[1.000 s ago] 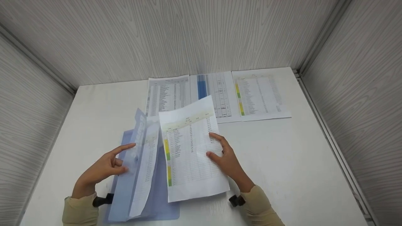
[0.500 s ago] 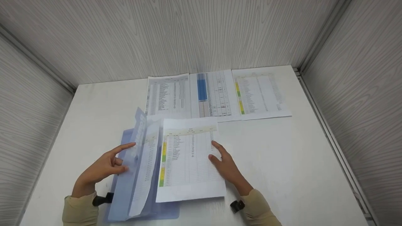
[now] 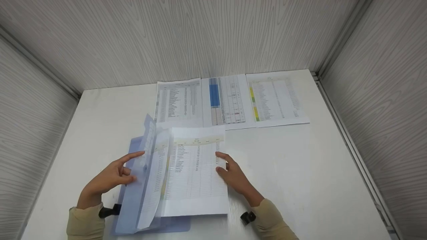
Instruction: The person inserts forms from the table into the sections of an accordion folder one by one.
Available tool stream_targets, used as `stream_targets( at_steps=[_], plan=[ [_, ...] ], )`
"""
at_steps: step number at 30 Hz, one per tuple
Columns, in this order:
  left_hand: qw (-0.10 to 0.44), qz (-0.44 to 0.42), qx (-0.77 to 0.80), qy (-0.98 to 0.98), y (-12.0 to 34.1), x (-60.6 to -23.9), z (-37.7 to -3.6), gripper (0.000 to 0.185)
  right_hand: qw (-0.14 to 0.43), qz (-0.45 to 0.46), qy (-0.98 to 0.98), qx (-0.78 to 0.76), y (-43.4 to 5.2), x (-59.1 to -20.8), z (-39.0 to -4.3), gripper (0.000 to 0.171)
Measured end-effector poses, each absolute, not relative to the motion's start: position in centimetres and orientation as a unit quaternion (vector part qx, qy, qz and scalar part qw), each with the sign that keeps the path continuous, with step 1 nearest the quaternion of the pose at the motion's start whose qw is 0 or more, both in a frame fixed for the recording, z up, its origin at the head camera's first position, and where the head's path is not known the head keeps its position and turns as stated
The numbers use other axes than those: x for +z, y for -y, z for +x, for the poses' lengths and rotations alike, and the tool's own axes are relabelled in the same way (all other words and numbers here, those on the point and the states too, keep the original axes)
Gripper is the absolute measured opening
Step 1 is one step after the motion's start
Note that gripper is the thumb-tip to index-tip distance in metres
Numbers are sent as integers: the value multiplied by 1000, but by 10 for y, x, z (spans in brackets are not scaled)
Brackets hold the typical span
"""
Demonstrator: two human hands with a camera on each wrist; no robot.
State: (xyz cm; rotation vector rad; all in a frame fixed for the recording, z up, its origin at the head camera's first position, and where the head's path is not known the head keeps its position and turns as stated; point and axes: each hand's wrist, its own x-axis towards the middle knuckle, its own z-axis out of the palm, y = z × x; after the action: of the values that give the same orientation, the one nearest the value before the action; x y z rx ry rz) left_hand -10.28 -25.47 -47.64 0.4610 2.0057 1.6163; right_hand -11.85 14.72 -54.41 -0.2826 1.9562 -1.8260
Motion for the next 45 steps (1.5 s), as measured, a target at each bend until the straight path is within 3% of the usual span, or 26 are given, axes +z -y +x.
stream_targets(
  at_steps=[11,45],
  plan=[
    [259,167,596,-742,255,-477,-103,78,171,-30,-766,-620,-126,-545,-125,44],
    [235,138,566,-778,250,-467,-102,74,244,-132,-699,-659,-113,-509,-114,54]
  ],
)
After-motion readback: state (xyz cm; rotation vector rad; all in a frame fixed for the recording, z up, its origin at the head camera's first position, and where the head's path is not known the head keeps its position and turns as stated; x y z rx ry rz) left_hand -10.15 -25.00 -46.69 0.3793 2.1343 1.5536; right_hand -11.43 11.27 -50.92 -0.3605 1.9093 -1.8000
